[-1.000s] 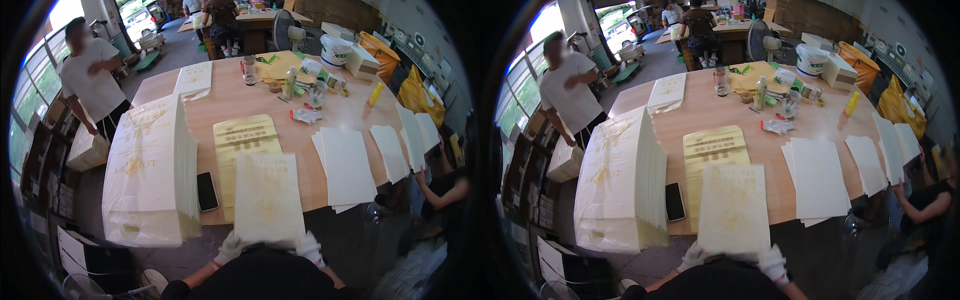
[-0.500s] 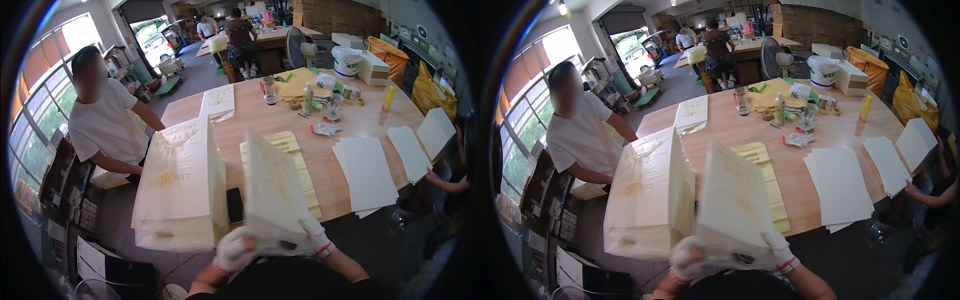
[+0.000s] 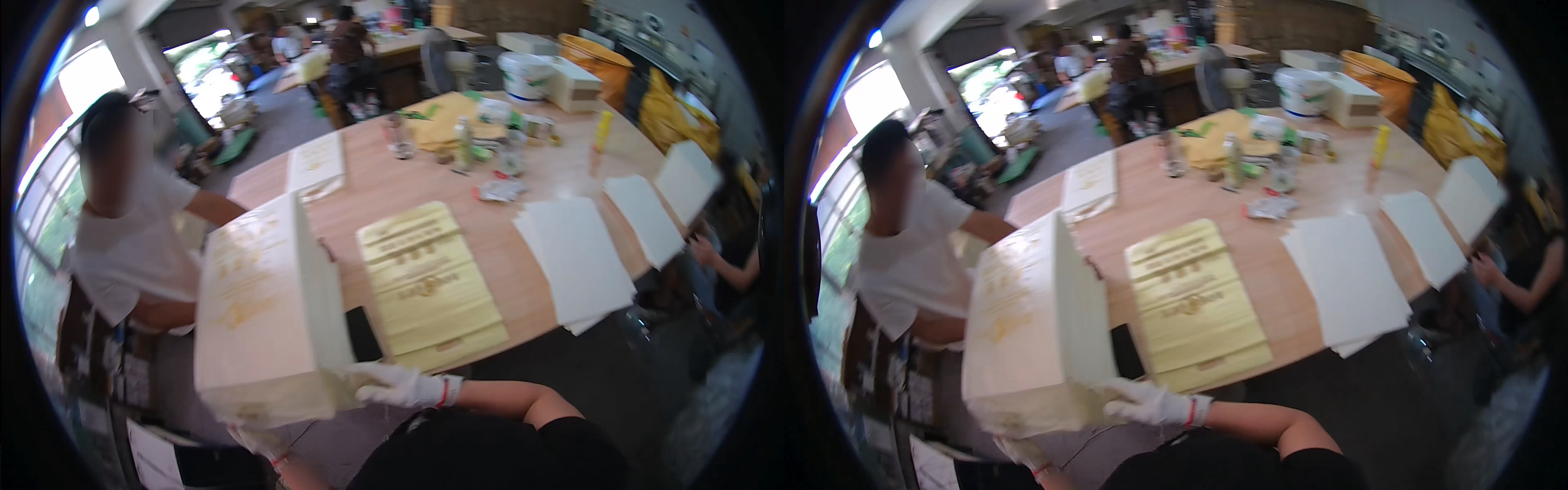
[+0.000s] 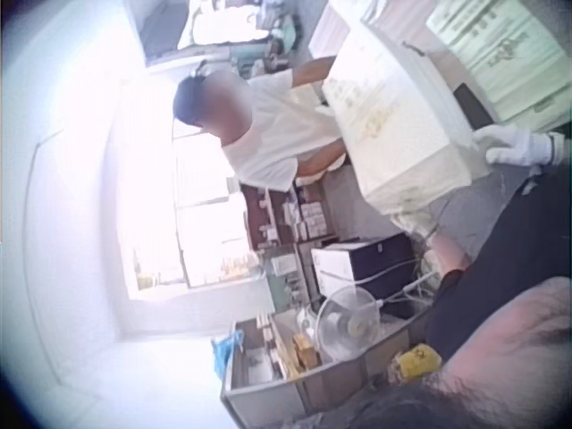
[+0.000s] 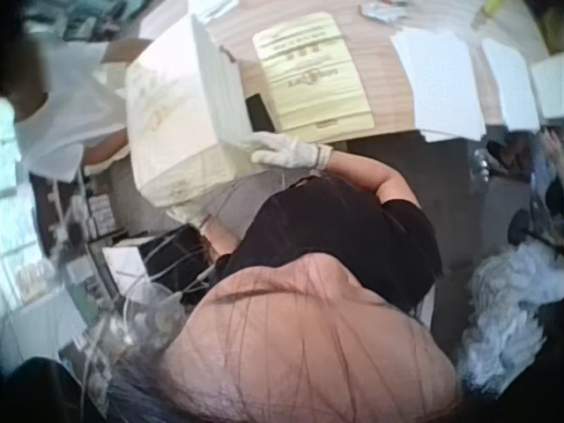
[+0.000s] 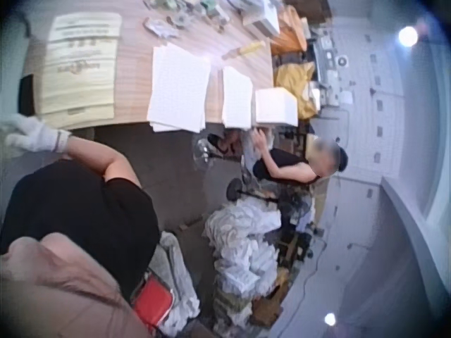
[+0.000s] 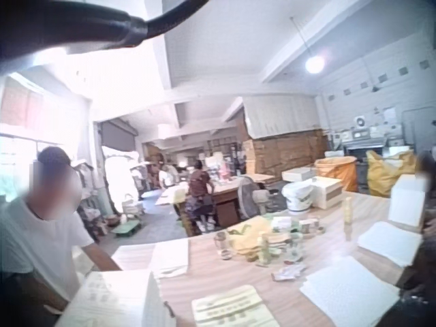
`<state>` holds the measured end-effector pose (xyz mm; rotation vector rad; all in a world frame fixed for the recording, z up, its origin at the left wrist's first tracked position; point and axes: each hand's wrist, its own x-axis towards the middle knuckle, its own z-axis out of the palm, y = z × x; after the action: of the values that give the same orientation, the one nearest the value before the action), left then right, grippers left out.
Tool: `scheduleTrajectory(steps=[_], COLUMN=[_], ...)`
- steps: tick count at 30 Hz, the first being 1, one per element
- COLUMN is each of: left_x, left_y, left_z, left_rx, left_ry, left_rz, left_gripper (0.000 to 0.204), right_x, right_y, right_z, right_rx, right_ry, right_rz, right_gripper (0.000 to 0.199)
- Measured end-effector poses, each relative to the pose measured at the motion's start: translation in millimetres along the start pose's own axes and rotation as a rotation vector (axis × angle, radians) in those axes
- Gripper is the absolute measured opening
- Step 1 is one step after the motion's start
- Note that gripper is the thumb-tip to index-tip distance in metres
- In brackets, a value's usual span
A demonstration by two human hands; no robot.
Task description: The person places white rectangular sheets into translucent plastic bags on a table. They handle the sheets and bags by hand, folding the sheets and inserting them into the packaging. Other people are visible in the background working at the same table.
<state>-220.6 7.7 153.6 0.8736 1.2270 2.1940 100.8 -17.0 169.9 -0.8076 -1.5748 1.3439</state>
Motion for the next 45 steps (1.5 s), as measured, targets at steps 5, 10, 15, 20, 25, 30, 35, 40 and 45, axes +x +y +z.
scheduleTrajectory(steps=[5, 10, 15, 20, 25, 30, 35, 40, 45], left_x=[-119, -195, -227, -302, -342, -283, -343, -275, -236], left_y=[-156, -112, -118, -83, -106, -71, -61, -119, -173], left_z=[-108, 27, 119, 201, 219, 211, 152, 188, 180], left_rx=[0.226, 0.519, 0.499, 0.084, -0.152, 0.432, 0.692, 0.728, 0.808], left_ry=[-0.043, -0.825, -1.561, -1.755, -1.466, -2.098, -1.820, -1.779, -1.420], left_rz=[-0.804, -1.094, -0.258, -1.014, -1.794, -0.715, 0.688, -0.019, 0.436], left_gripper=[0.026, 0.007, 0.006, 0.017, 0.044, 0.058, 0.068, 0.038, 0.020], right_x=[-169, -264, -308, -272, -225, -335, -223, -229, -231], right_y=[57, 46, 50, 8, -37, 57, 99, 106, 68], right_z=[-148, -218, -262, -229, -113, -124, -57, -74, -79], right_rx=[-1.564, -1.427, -0.860, -1.231, -1.106, 0.389, 0.165, -0.355, -0.156], right_ry=[0.501, 0.548, 0.831, 0.823, 0.319, 1.206, 1.359, 1.360, 1.240], right_rz=[0.675, 0.936, 0.688, 0.571, 0.171, 0.326, 0.329, 0.397, 0.362], right_gripper=[0.073, 0.095, 0.082, 0.024, 0.026, 0.031, 0.041, 0.026, 0.027])
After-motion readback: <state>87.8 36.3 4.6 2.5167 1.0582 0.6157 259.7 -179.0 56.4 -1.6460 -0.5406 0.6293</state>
